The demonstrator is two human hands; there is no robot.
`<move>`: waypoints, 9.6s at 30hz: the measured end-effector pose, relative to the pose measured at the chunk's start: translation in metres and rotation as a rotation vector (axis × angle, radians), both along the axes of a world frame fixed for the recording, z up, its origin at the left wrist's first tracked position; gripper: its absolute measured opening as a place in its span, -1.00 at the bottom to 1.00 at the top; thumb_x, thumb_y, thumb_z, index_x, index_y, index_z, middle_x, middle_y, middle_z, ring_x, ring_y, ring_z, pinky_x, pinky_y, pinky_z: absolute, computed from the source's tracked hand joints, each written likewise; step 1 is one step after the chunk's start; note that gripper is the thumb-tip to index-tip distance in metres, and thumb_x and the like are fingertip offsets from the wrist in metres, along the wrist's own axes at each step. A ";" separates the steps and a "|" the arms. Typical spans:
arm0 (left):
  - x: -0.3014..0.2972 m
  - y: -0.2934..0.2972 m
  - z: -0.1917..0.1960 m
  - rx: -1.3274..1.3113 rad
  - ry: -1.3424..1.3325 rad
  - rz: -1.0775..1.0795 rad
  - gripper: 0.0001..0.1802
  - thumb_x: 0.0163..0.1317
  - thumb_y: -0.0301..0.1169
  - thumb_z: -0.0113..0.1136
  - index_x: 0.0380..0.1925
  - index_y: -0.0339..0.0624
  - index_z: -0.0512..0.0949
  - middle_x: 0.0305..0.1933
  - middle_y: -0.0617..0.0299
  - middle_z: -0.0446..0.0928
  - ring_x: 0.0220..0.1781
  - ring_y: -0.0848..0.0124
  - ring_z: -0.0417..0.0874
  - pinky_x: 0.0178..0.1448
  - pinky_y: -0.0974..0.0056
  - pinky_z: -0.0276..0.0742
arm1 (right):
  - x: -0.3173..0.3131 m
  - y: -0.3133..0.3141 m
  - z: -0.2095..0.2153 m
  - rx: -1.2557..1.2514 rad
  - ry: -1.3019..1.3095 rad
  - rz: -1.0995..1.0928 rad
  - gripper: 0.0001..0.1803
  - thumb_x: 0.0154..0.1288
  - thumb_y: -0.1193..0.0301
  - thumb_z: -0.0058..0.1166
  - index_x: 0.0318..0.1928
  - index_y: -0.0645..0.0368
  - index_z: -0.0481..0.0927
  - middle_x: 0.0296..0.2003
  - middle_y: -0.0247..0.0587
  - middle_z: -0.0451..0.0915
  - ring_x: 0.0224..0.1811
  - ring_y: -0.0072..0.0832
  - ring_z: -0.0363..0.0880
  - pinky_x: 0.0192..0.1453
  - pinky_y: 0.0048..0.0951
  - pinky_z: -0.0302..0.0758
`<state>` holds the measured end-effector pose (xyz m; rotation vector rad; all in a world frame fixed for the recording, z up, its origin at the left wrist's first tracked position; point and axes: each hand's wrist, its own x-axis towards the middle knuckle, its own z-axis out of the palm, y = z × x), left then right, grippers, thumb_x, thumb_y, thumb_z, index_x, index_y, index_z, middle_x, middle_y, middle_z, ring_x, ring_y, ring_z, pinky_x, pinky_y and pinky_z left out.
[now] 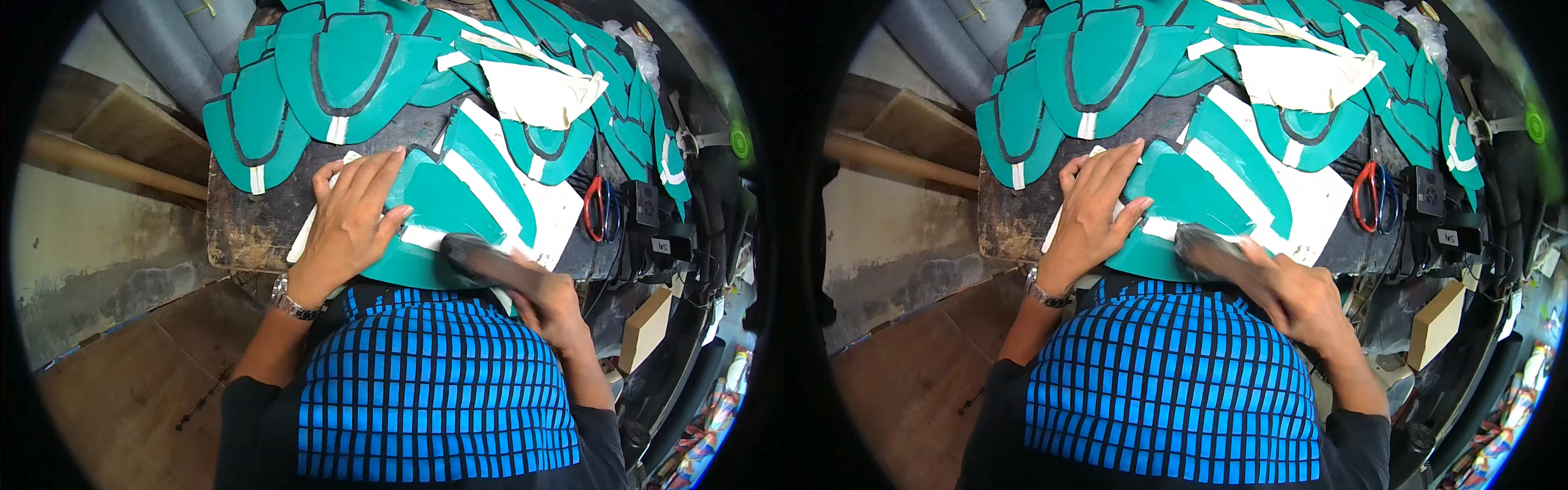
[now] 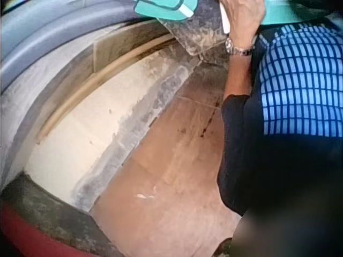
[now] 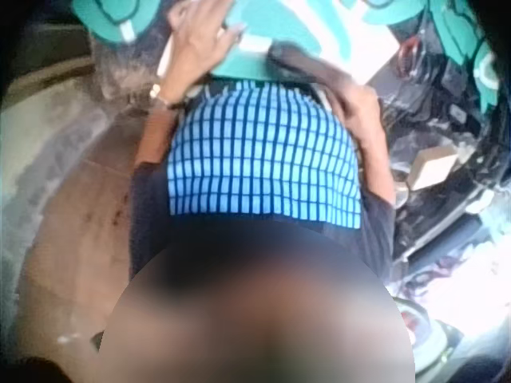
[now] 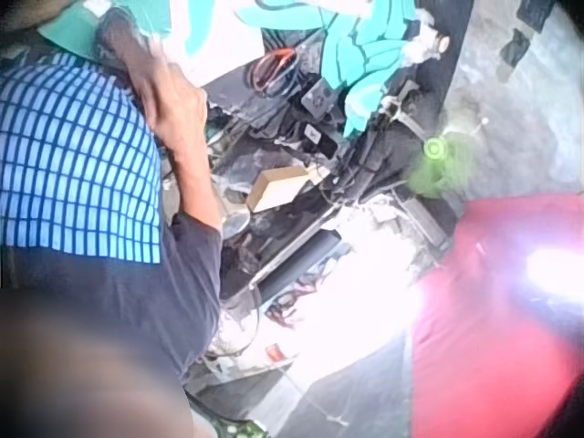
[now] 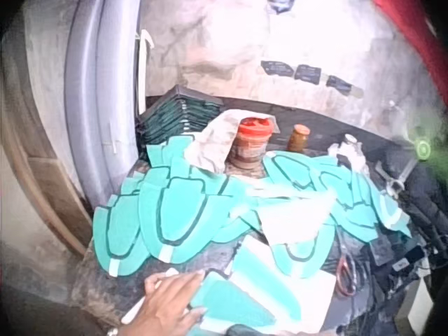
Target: The person assembles green shoe insoles by applying white adhesive strips, pressing them with a hammer, and trimming excess material with scissors. The person repeats this process on multiple insoles, stacking finished pieces on the table.
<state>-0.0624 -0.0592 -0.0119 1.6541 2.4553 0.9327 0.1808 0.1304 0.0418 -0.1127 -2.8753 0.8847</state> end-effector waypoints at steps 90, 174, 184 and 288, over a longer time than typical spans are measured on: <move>0.012 0.012 -0.007 -0.088 0.171 -0.018 -0.29 0.35 -0.53 0.10 0.49 -0.27 0.16 0.49 -0.01 0.29 0.40 0.23 0.43 0.55 -0.11 0.01 | 0.065 0.023 -0.010 -0.056 0.226 -0.277 -0.43 0.07 0.55 0.28 0.18 0.14 0.58 -0.32 -0.11 0.66 -0.44 -0.15 0.64 -0.40 -0.23 0.55; 0.035 0.027 0.008 0.179 -0.287 -0.196 -0.64 0.11 -0.61 0.35 -0.04 -0.27 0.64 -0.05 0.00 0.65 -0.02 0.12 0.65 0.06 0.17 0.56 | -0.046 -0.020 -0.019 -0.015 -0.049 -0.296 -0.88 0.35 0.57 0.09 -0.15 0.23 0.45 -0.26 -0.05 0.45 -0.27 -0.07 0.56 -0.24 -0.13 0.50; 0.036 0.027 0.007 0.162 -0.254 -0.206 -0.63 0.11 -0.59 0.37 -0.03 -0.28 0.63 -0.05 -0.01 0.64 -0.03 0.12 0.65 0.04 0.16 0.56 | -0.036 -0.006 -0.016 -0.427 -0.024 -0.481 -0.89 0.42 0.59 0.02 -0.11 0.30 0.40 -0.27 0.04 0.48 -0.25 -0.07 0.56 -0.14 -0.18 0.48; 0.024 0.032 0.030 0.667 -1.573 0.010 -0.20 0.37 -0.48 0.20 0.51 -0.19 0.01 0.46 -0.08 0.26 0.42 0.07 0.40 0.40 -0.11 0.48 | -0.083 0.105 -0.003 0.263 0.469 -0.411 -0.52 0.50 0.29 -0.01 0.29 0.32 0.37 0.23 0.18 0.44 0.26 -0.02 0.48 0.31 -0.12 0.44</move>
